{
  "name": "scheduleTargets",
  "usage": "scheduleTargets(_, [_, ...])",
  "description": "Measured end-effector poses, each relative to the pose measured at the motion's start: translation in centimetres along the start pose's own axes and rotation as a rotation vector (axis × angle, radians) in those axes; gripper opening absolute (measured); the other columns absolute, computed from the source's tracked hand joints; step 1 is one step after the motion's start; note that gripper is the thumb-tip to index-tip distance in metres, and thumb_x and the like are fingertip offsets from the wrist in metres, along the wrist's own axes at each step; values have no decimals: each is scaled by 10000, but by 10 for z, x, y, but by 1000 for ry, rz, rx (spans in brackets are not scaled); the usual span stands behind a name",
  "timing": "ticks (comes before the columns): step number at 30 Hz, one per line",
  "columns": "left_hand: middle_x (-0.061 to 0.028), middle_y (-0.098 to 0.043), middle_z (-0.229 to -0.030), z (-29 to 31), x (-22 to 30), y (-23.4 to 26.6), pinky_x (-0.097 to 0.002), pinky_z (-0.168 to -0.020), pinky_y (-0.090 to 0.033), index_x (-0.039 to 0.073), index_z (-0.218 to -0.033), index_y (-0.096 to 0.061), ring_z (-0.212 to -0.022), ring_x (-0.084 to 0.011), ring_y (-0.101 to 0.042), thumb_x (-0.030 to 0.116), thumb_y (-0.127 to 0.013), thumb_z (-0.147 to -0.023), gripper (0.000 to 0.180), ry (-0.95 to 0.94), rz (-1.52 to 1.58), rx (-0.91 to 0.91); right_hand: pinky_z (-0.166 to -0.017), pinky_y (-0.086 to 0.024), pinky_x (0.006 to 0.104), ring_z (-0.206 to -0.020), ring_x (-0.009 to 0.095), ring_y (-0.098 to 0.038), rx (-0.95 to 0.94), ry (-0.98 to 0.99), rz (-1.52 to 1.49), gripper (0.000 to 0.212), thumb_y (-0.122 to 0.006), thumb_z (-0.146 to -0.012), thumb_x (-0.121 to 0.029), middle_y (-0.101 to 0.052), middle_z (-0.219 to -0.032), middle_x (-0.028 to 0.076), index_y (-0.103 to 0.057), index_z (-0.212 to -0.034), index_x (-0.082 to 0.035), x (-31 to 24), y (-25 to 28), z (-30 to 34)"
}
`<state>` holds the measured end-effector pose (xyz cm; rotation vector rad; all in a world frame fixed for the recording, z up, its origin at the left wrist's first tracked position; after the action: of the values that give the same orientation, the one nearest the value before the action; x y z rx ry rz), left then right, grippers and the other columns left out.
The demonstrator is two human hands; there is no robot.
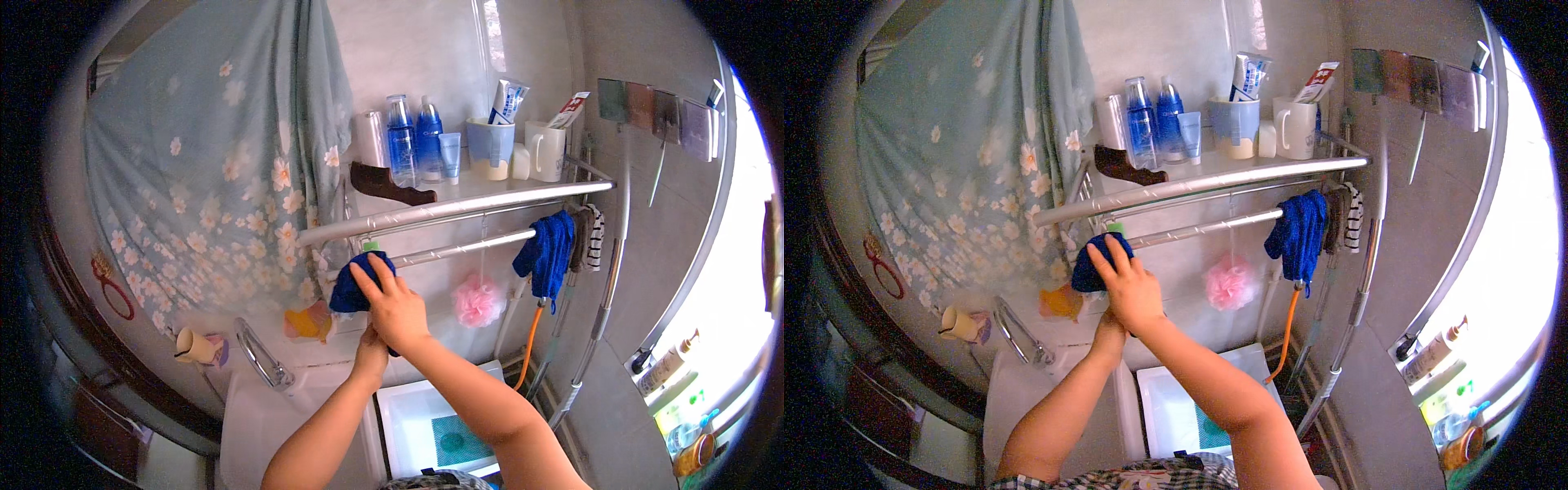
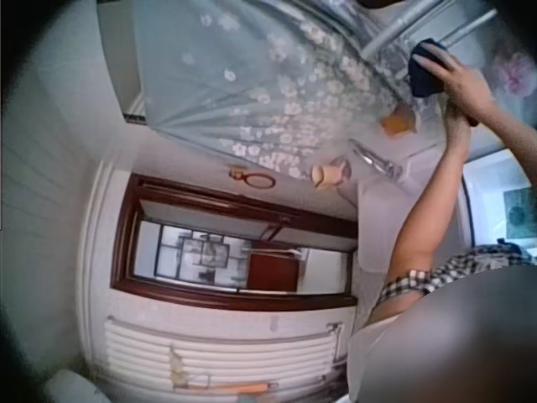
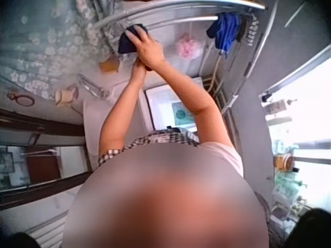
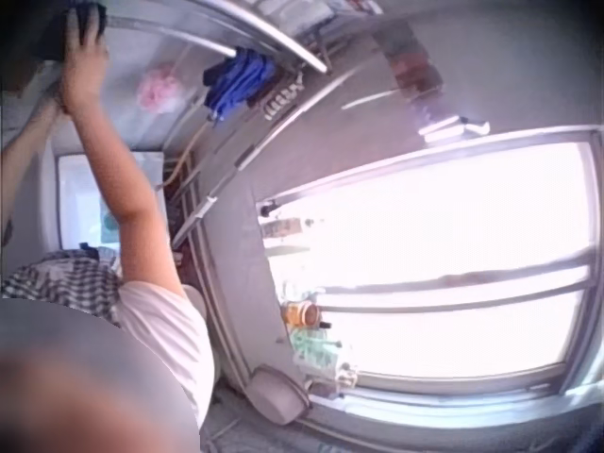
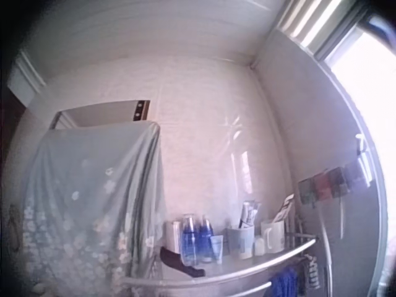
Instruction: The person wipes a metal bathroom shelf with a blue cloth, then moves to the windowsill to wipe several bottles of soap and lotion. The person uses a blue cloth to clean the surfaces and bottles in a bathroom setting.
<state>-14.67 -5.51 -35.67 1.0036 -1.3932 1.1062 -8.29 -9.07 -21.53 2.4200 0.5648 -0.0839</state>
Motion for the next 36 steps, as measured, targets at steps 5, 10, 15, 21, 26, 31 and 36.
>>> scheduleTargets(5, [-70, -597, -1025, -12, 12, -56, -297, -830, -437, 21, -1080, -545, -905, -167, -562, 208, -493, -944, 237, -194, -217, -151, -698, -539, 404, -923, 301, -590, 91, -90, 89, 681, -540, -702, -8, -435, -1346, 73, -444, -1330, -255, 60, 37, 8])
scheduleTargets(10, [-171, -643, -863, -21, 21, -120, -371, -709, -480, -12, -1079, -535, -765, -274, -627, 150, -505, -909, 237, -408, -360, -246, -698, -537, 393, -927, 300, -599, 186, -190, 200, 644, -543, -717, -10, -450, -1323, 86, -446, -1319, -216, 118, 79, 16])
scheduleTargets(15, [-109, -649, -744, -21, 27, -171, -332, -620, -485, 11, -948, -585, -653, -193, -632, 216, -563, -891, 214, -421, -618, -276, -741, -526, 405, -1006, 353, -585, 199, -366, 266, 708, -544, -677, 48, -395, -1370, 108, -421, -1334, -188, 184, 114, 28])
scheduleTargets(21, [-113, -642, -735, -24, 27, -176, -337, -614, -478, 12, -948, -582, -652, -200, -628, 244, -558, -898, 238, -434, -587, -268, -651, -533, 402, -897, 351, -619, 247, -412, 307, 712, -542, -713, 33, -345, -1421, 131, -365, -1368, -180, 201, 119, 31])
scheduleTargets(26, [-106, -626, -721, -19, 12, -132, -321, -616, -472, 7, -931, -571, -650, -184, -618, 260, -535, -914, 256, -309, -515, -245, -590, -522, 427, -753, 389, -623, 226, -413, 252, 785, -551, -668, 51, -277, -1449, 166, -323, -1387, -167, 176, 93, 31])
scheduleTargets(31, [-122, -622, -725, -14, -3, -67, -324, -610, -469, 3, -875, -563, -648, -196, -631, 277, -521, -921, 281, -223, -397, -155, -626, -519, 451, -799, 402, -620, 144, -304, 140, 778, -569, -672, 40, -269, -1451, 165, -334, -1386, -161, 107, 57, 20])
scheduleTargets(36, [-96, -606, -711, -5, -11, -8, -290, -588, -468, -7, -839, -558, -596, -165, -603, 285, -489, -949, 320, -196, -205, -80, -660, -539, 419, -1020, 378, -581, 83, -193, 35, 715, -524, -740, 19, -292, -1437, 191, -333, -1403, -168, 43, 13, 9])
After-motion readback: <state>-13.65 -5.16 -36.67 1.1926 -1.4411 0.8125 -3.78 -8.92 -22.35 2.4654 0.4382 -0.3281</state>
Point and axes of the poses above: each hand's wrist, its own z-axis away from the middle knuckle, its own y-axis out of the back of the hand, x = y × z, the point moved 9 cm from there along -z, towards the middle knuckle
